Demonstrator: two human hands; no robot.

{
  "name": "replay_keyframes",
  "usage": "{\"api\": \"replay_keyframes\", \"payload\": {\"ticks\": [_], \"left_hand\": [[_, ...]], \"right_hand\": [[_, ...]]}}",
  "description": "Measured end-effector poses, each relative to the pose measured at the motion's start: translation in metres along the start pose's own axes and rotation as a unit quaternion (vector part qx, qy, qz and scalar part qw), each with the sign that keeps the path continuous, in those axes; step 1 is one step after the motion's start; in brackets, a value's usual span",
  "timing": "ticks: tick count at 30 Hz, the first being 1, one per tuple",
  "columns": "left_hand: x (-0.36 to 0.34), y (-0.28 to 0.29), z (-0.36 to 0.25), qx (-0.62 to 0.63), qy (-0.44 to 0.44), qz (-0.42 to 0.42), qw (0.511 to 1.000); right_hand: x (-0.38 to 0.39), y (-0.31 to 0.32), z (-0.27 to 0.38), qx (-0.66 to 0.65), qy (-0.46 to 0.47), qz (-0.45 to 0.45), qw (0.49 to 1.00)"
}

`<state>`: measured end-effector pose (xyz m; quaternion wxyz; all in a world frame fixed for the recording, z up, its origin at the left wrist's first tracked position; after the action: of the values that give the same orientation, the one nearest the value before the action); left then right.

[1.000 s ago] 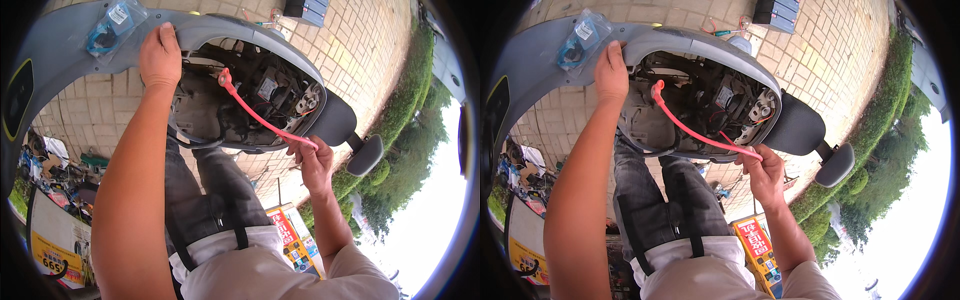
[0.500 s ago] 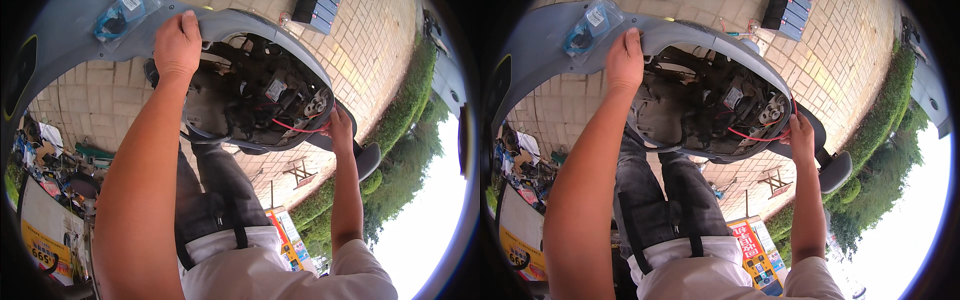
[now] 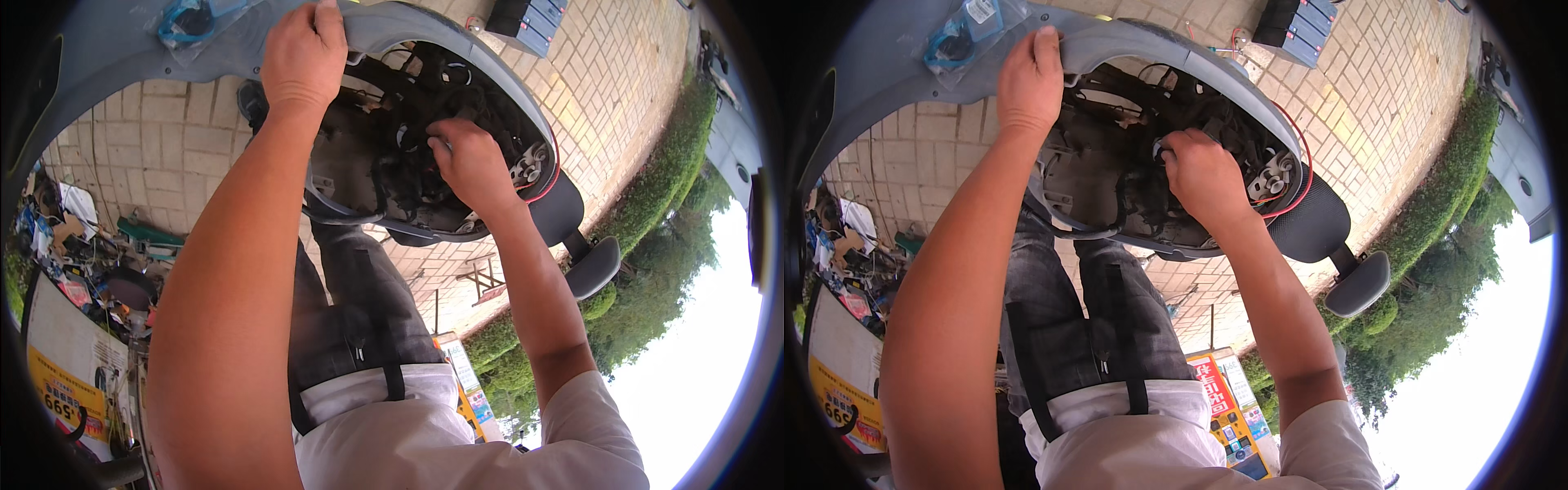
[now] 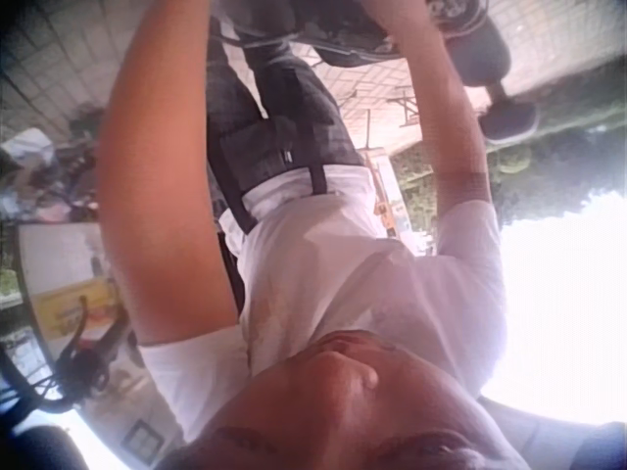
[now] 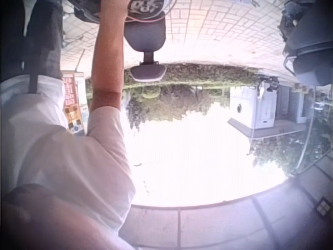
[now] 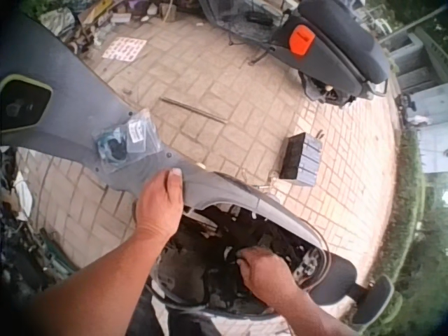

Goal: The person removes the seat of an electric scooter using a power drill, then inspects and manipulates internal wiring and components. They retrieve a cable from the workshop and connect it to the scooter's internal system, then use a screwdriver on the handlebar area.

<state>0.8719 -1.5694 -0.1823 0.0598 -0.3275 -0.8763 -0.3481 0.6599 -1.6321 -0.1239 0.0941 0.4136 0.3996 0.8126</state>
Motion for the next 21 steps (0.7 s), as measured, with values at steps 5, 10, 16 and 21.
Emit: {"api": "replay_keyframes", "payload": {"ticks": [5,10,16,21], "left_hand": [[0.000,-0.001,-0.006,-0.014,-0.018,-0.004,1.000],[-0.002,0.000,-0.002,-0.029,-0.029,-0.009,0.999],[0.000,0.001,-0.005,-0.010,-0.055,-0.031,0.998],[-0.001,0.001,-0.008,0.001,-0.067,-0.022,0.998]], "right_hand": [[-0.072,-0.090,-0.055,0.252,-0.008,0.158,0.955],[-0.066,-0.091,-0.033,0.325,0.060,0.290,0.898],[-0.015,-0.053,0.008,0.297,0.062,0.250,0.920],[-0.015,0.017,-0.019,0.208,-0.004,0.062,0.976]]}}
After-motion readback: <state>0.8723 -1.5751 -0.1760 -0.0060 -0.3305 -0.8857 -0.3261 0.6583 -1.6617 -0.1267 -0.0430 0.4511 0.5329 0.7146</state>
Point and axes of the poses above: each hand's wrist, its own x-axis away from the middle knuckle, its own y-axis out of the back of the hand, z = x × y, the point moved 9 cm from there along -x, towards the middle knuckle
